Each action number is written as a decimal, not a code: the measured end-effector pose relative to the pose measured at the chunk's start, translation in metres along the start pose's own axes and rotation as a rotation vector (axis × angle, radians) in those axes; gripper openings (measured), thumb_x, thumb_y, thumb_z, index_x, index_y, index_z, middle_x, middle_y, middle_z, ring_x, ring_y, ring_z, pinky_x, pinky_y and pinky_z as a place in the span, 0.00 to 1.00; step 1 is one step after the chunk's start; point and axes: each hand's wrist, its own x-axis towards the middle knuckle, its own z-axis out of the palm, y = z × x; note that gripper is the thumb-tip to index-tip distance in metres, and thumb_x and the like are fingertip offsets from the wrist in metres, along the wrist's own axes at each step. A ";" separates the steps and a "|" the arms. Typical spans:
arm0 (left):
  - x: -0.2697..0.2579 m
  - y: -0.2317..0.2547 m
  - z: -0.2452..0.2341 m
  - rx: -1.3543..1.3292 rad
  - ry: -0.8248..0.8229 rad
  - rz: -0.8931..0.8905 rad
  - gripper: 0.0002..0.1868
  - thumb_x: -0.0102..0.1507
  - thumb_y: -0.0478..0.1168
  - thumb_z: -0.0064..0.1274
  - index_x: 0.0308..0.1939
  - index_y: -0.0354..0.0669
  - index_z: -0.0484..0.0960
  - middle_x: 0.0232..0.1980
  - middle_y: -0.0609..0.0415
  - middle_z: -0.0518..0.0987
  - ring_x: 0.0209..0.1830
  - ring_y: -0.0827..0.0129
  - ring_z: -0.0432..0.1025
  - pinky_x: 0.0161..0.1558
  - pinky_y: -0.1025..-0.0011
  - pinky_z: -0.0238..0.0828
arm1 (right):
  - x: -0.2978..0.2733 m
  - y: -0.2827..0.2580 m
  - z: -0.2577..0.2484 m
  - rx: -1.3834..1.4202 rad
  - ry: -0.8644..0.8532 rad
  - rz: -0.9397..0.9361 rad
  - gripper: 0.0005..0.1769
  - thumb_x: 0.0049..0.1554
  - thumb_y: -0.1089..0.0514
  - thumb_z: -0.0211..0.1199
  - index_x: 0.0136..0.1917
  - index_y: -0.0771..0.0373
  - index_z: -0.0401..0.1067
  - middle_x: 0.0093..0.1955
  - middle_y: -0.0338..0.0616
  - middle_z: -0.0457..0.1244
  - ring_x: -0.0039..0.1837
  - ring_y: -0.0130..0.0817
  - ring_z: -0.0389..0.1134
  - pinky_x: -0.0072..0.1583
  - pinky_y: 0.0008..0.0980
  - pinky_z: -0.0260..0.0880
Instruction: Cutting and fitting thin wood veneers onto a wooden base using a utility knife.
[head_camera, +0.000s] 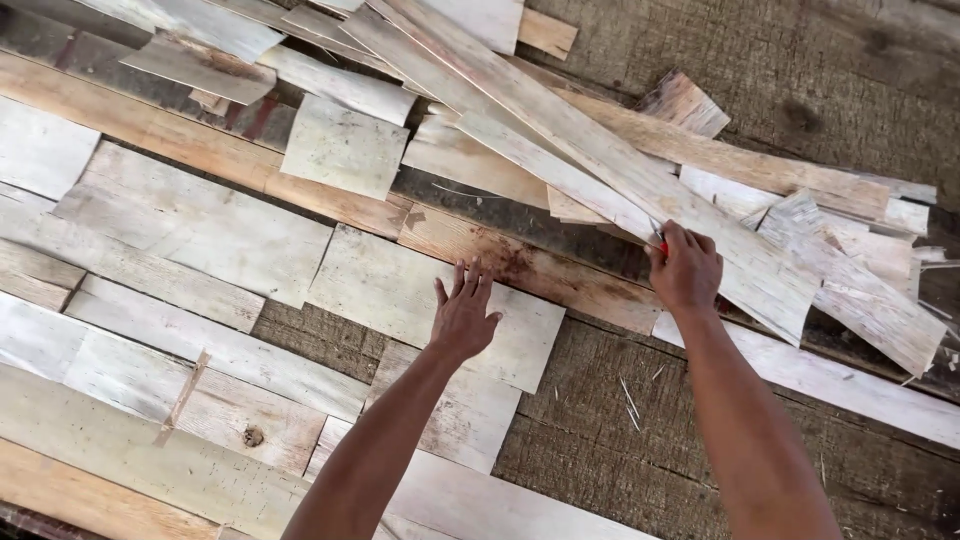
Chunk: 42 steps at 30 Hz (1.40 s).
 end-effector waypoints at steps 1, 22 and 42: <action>-0.006 -0.004 0.000 -0.003 0.008 0.000 0.43 0.68 0.53 0.49 0.82 0.50 0.47 0.86 0.49 0.40 0.86 0.51 0.30 0.77 0.34 0.28 | 0.002 -0.002 -0.005 -0.002 0.007 -0.006 0.20 0.64 0.43 0.65 0.67 0.45 0.69 0.67 0.33 0.66 0.70 0.43 0.64 0.63 0.52 0.69; -0.082 -0.058 -0.016 -0.177 0.060 -0.036 0.43 0.68 0.51 0.51 0.82 0.50 0.49 0.86 0.48 0.40 0.85 0.48 0.32 0.78 0.38 0.33 | 0.023 -0.039 -0.071 0.087 0.087 0.333 0.13 0.70 0.41 0.59 0.55 0.49 0.68 0.45 0.43 0.70 0.56 0.52 0.71 0.56 0.57 0.68; -0.088 -0.057 0.008 -0.337 0.106 -0.039 0.42 0.66 0.49 0.54 0.81 0.48 0.54 0.85 0.46 0.44 0.85 0.46 0.34 0.78 0.43 0.40 | 0.023 -0.051 -0.108 0.406 0.304 0.456 0.06 0.67 0.48 0.63 0.50 0.45 0.67 0.46 0.40 0.71 0.53 0.57 0.72 0.57 0.57 0.70</action>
